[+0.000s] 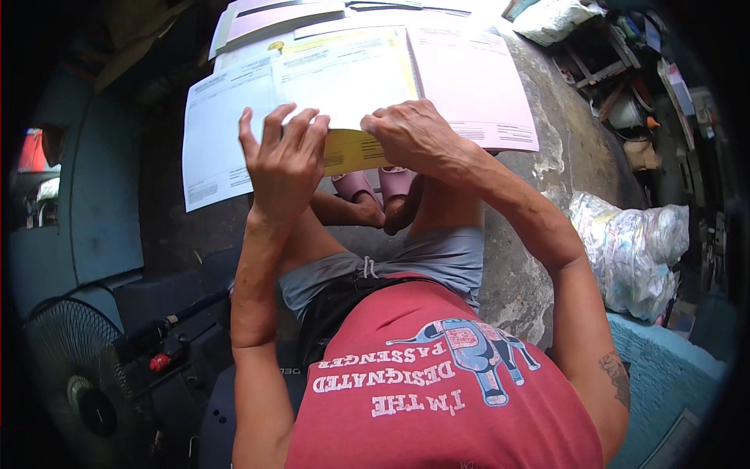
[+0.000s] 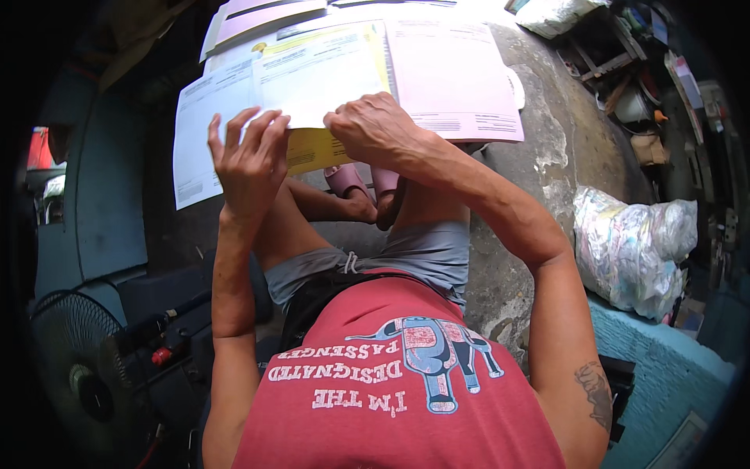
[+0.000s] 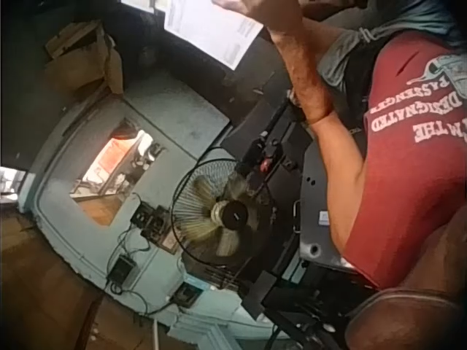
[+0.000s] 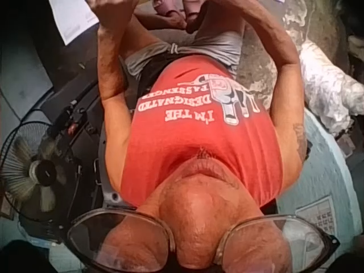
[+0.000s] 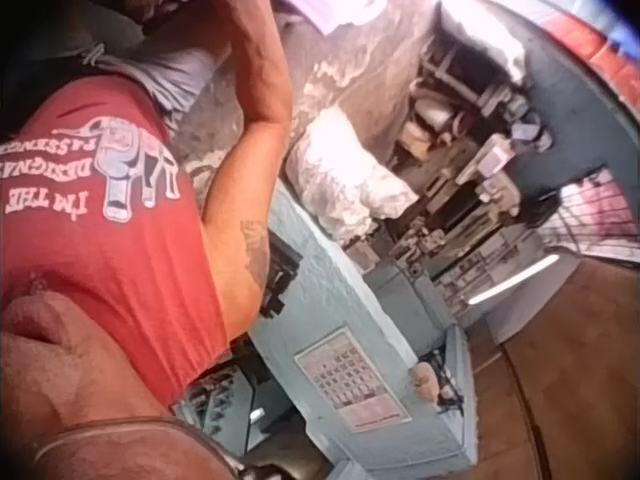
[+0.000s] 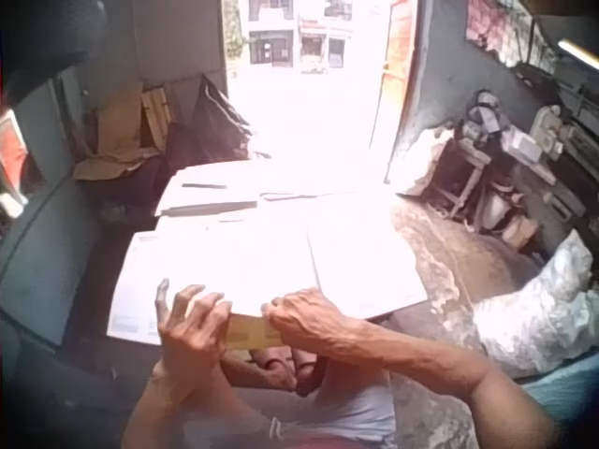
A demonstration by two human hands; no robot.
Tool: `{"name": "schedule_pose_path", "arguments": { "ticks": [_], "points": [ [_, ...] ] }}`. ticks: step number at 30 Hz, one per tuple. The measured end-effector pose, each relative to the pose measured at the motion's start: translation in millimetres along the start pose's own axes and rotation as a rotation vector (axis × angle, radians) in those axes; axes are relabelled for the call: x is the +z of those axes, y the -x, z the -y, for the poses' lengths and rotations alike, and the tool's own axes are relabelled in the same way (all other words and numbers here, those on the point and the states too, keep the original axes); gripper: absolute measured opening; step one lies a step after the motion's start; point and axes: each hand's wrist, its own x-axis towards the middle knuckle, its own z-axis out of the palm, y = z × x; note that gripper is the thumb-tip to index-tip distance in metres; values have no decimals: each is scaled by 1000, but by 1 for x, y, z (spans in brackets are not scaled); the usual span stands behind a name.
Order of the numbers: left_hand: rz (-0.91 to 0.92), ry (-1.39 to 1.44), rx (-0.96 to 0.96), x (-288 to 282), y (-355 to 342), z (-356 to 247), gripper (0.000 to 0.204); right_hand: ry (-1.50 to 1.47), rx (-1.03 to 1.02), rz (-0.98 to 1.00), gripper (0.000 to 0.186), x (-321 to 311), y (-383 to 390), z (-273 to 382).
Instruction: Sorting and organizing different colored printed forms.
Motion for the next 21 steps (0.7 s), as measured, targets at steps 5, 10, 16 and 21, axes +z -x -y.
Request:
{"name": "schedule_pose_path", "arguments": {
  "ticks": [5, 10, 16, 21],
  "points": [
    [-269, 135, 176, -3, -2, -75, 22, 259, -317, -382, 9, -41, -15, -19],
    [-42, 248, 263, 62, -43, -146, 53, 405, -310, -448, 21, -71, 29, -85],
    [-92, 136, 276, 112, -37, -155, 33, 344, 77, -296, 24, -31, 115, -140],
    [-69, 289, 266, 102, -39, -155, 25, 249, 189, -210, 30, -18, 164, -106]
  ]
}}
